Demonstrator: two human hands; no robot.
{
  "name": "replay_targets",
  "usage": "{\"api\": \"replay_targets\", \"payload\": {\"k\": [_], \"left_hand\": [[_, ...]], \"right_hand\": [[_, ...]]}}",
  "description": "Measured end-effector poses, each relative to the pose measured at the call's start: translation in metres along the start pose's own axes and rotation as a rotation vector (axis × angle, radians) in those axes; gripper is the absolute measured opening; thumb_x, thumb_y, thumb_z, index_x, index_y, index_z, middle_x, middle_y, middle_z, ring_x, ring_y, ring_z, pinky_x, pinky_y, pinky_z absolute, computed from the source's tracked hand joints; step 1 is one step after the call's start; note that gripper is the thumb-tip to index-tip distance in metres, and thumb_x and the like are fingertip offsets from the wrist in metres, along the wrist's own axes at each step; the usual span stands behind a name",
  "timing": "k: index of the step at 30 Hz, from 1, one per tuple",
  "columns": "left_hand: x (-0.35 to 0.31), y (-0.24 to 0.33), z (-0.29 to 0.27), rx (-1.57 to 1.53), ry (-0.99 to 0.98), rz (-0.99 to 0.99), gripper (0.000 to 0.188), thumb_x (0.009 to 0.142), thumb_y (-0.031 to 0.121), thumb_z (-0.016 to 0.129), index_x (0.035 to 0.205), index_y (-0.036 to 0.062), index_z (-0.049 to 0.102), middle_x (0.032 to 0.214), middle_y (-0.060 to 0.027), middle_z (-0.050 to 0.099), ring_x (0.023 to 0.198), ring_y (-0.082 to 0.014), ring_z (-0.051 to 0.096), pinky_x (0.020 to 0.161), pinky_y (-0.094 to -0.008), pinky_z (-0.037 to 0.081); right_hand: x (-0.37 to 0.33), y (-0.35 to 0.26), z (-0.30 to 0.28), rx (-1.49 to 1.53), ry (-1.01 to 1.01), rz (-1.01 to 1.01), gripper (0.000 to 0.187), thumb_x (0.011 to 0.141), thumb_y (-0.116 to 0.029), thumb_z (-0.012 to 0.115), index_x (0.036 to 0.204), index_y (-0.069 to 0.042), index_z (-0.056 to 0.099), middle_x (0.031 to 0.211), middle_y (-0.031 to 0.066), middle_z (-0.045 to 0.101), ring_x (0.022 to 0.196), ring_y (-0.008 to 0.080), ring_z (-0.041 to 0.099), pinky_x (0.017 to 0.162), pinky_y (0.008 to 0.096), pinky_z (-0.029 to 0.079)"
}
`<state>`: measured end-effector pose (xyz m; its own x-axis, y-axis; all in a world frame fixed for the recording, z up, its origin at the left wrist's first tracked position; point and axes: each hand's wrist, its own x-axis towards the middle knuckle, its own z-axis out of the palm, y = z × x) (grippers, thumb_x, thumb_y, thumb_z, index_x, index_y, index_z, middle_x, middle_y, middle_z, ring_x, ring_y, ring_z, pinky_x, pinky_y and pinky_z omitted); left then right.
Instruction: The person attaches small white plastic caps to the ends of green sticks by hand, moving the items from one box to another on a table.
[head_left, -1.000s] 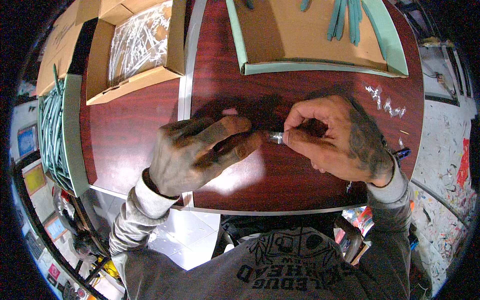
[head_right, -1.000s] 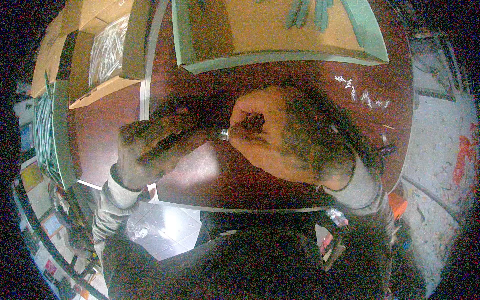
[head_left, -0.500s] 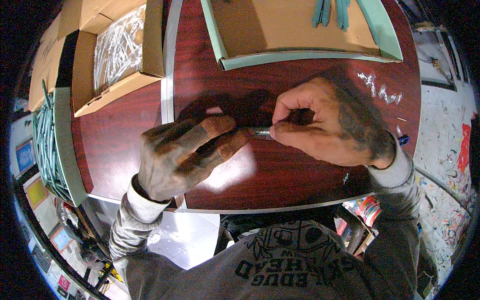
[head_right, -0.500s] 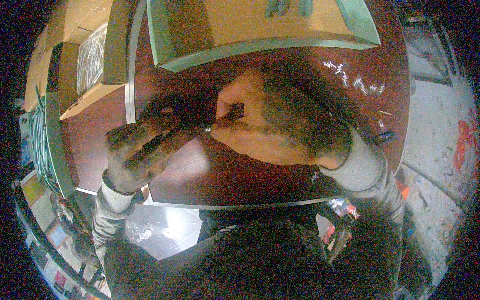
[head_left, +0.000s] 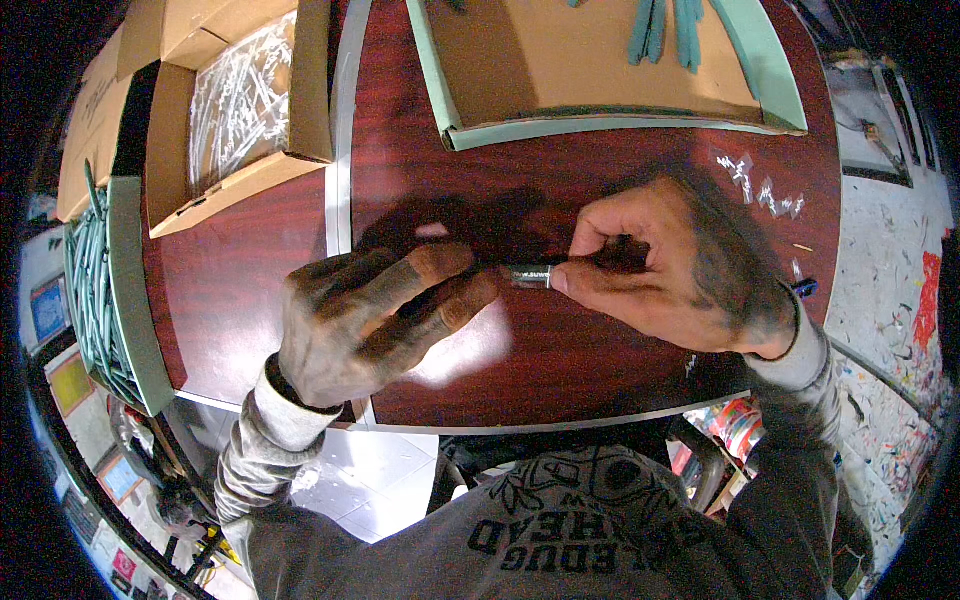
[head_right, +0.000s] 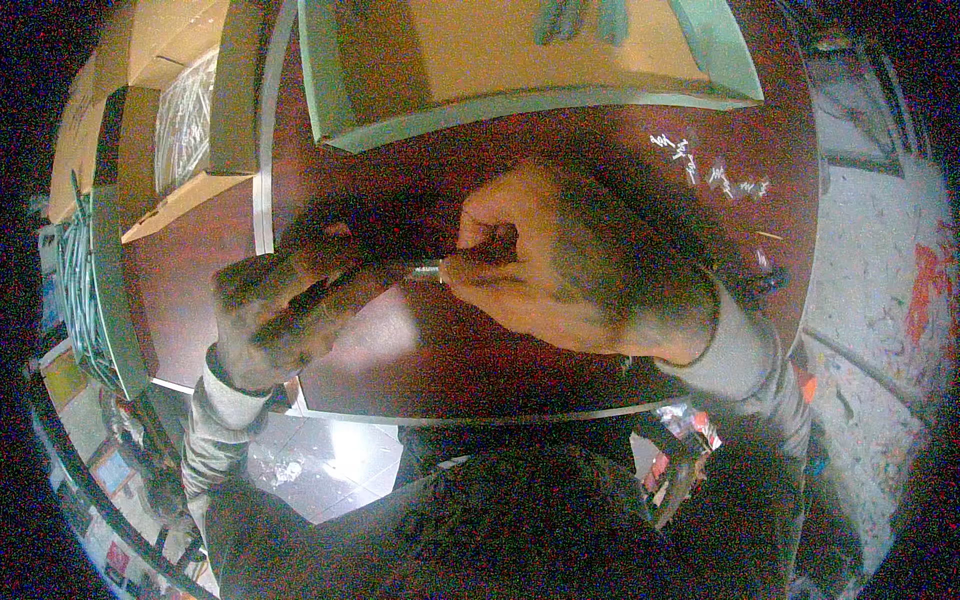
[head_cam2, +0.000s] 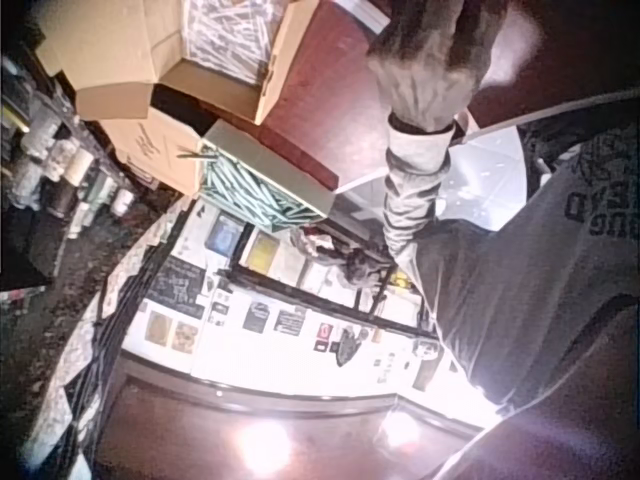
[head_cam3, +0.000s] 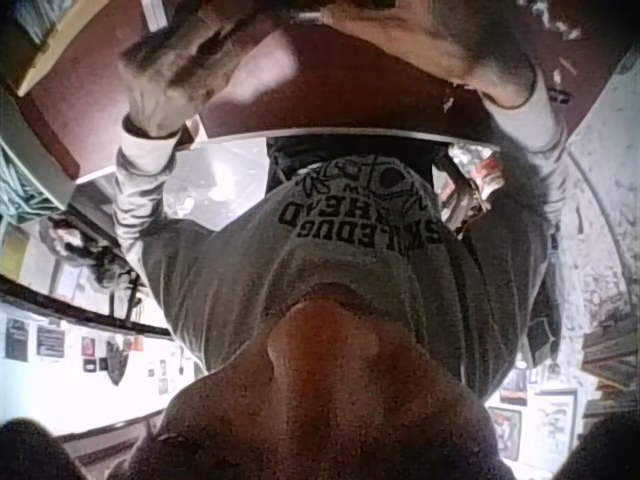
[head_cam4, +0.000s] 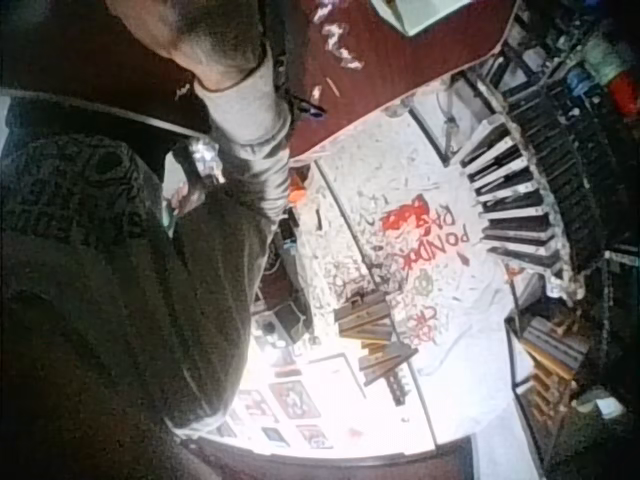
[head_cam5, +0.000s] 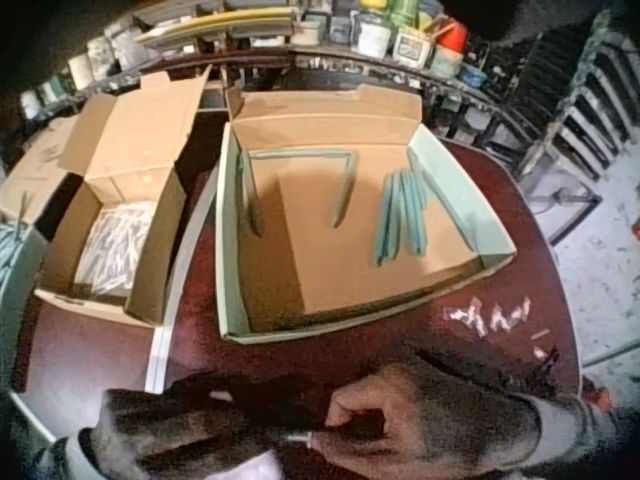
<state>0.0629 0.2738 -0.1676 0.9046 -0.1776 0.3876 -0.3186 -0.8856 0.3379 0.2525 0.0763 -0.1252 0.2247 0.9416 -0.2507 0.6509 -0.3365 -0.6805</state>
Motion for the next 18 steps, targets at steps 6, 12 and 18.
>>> {"api": "replay_targets", "payload": {"k": [6, 12, 18], "left_hand": [[-0.001, 0.001, 0.002, 0.014, -0.016, -0.005, 0.038, 0.072, 0.018, 0.073, 0.11, 0.0201, 0.076, 0.104, -0.0016, 0.069, 0.084, -0.0198, 0.071, 0.063, -0.03, 0.061], [-0.001, -0.001, 0.003, 0.011, -0.004, 0.011, 0.038, 0.071, 0.018, 0.075, 0.109, 0.0199, 0.077, 0.105, -0.0008, 0.069, 0.078, -0.0166, 0.069, 0.059, -0.0286, 0.059], [-0.002, -0.002, 0.006, 0.003, 0.021, 0.004, 0.037, 0.07, 0.018, 0.075, 0.108, 0.02, 0.077, 0.105, -0.0004, 0.069, 0.074, -0.0146, 0.067, 0.057, -0.0278, 0.058]], "right_hand": [[-0.004, 0.002, -0.007, -0.03, -0.063, 0.077, 0.02, 0.086, -0.021, 0.077, 0.079, -0.004, 0.069, 0.065, 0.0093, 0.063, 0.057, 0.0184, 0.06, 0.054, 0.0329, 0.044], [-0.008, 0.001, -0.013, 0.04, -0.14, 0.189, 0.019, 0.087, -0.02, 0.077, 0.079, -0.004, 0.069, 0.065, 0.0078, 0.063, 0.058, 0.0138, 0.058, 0.055, 0.0309, 0.043], [-0.009, 0.003, -0.011, 0.025, -0.104, 0.166, 0.02, 0.085, -0.019, 0.078, 0.077, -0.004, 0.068, 0.065, 0.0079, 0.063, 0.057, 0.0155, 0.059, 0.056, 0.0307, 0.044]]}}
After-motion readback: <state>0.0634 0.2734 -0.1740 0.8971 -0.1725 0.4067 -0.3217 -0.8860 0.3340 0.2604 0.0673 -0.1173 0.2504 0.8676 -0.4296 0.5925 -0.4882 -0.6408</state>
